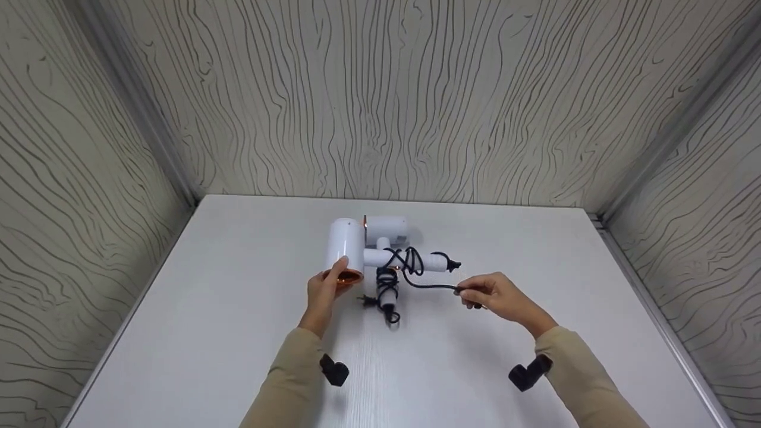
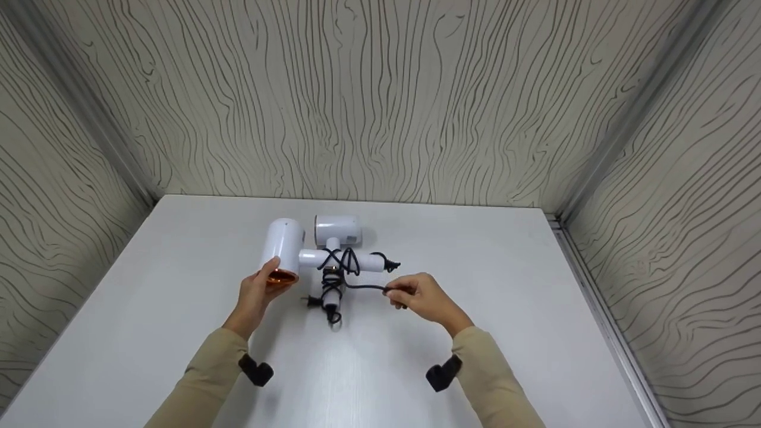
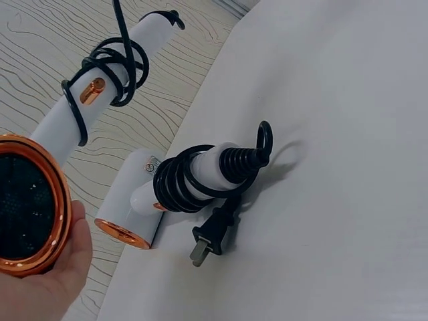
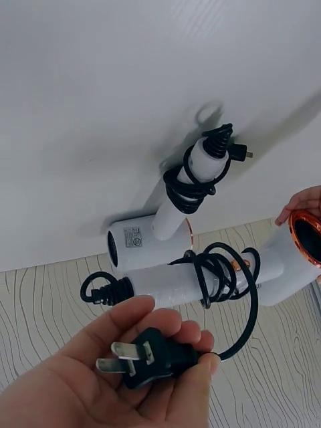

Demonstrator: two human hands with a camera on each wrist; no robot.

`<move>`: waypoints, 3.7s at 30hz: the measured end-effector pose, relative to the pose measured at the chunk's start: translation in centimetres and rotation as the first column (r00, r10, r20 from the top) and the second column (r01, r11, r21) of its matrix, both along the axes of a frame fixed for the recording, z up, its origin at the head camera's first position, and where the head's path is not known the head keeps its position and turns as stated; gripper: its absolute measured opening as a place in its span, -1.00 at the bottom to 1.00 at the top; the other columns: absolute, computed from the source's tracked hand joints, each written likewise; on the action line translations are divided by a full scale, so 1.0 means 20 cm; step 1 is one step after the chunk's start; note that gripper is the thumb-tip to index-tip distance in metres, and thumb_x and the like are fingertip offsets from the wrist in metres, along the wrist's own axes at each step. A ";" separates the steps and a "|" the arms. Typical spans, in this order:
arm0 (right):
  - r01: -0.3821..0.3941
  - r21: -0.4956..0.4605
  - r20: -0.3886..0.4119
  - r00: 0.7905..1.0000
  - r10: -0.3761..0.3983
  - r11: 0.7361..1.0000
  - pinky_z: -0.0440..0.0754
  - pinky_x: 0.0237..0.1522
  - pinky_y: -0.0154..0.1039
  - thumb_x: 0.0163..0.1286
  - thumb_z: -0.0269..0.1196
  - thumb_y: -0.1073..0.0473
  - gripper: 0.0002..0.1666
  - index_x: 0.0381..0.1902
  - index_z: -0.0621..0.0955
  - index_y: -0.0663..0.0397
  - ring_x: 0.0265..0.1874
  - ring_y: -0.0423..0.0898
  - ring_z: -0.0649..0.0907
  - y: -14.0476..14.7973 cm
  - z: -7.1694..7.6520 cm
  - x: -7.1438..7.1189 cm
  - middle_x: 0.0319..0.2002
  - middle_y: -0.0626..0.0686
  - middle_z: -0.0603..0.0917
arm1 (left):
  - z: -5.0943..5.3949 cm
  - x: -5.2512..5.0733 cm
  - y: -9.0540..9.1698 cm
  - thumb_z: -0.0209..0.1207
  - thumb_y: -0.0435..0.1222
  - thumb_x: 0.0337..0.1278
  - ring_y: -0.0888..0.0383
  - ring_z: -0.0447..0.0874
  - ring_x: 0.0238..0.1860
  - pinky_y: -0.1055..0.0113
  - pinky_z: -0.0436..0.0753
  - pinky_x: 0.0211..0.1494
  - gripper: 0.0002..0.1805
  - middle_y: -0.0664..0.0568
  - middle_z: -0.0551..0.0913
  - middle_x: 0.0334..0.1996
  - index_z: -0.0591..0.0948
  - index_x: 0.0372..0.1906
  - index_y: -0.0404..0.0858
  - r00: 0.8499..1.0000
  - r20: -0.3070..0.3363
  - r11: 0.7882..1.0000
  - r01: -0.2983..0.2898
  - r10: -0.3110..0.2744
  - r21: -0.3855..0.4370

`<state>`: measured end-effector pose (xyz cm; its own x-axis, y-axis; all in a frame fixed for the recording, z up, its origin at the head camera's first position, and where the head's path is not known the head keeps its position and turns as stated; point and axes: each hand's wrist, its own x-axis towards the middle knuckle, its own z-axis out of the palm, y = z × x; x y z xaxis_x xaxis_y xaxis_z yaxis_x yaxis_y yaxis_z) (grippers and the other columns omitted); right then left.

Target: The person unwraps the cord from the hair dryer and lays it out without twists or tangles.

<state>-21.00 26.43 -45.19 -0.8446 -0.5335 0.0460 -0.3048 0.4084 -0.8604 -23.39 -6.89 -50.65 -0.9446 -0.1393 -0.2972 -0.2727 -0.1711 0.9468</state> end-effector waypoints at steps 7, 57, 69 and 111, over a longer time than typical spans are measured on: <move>-0.053 0.025 0.050 0.997 0.052 0.998 0.58 -0.40 -0.49 0.42 0.13 0.26 -0.69 -0.12 0.62 0.49 -0.46 -0.38 0.57 0.00 -0.06 0.01 -0.39 0.40 0.64 | 0.01 0.00 -0.01 0.10 0.14 0.21 0.12 0.67 -0.05 0.21 0.62 0.24 -0.26 -0.20 0.57 0.05 0.45 0.14 -0.46 1.000 0.010 1.000 -0.002 0.002 -0.006; 0.306 0.457 -0.274 0.942 -0.196 0.835 0.69 -0.21 -0.11 0.21 0.28 0.38 -0.84 -0.25 0.73 0.29 -0.32 -0.05 0.67 0.13 -0.38 -0.09 -0.38 0.10 0.71 | 0.07 -0.01 -0.08 -0.04 0.18 0.27 0.05 0.60 0.00 0.05 0.49 0.39 -0.16 -0.23 0.34 0.26 0.11 0.43 -0.29 0.999 0.024 0.949 -0.046 0.041 0.312; 0.467 0.442 -0.371 0.872 -0.318 0.765 0.69 -0.09 0.03 0.18 0.28 0.44 -0.86 -0.28 0.72 0.30 -0.23 0.13 0.71 0.20 -0.42 -0.12 -0.31 0.20 0.74 | 0.07 0.01 -0.10 -0.08 0.19 0.28 0.06 0.58 0.03 0.11 0.50 0.39 -0.17 -0.20 0.35 0.25 0.12 0.42 -0.29 1.000 0.004 0.966 0.000 -0.001 0.258; 0.570 0.391 -0.418 0.810 -0.412 0.723 0.65 -0.05 0.05 0.19 0.28 0.42 -0.86 -0.27 0.70 0.32 -0.22 0.12 0.65 0.19 -0.49 -0.11 -0.33 0.20 0.68 | 0.09 0.04 -0.02 -0.08 0.13 0.31 0.21 0.72 -0.21 0.20 0.64 0.22 -0.24 -0.11 0.61 -0.03 0.31 0.29 -0.45 0.995 -0.035 0.976 0.103 -0.098 0.190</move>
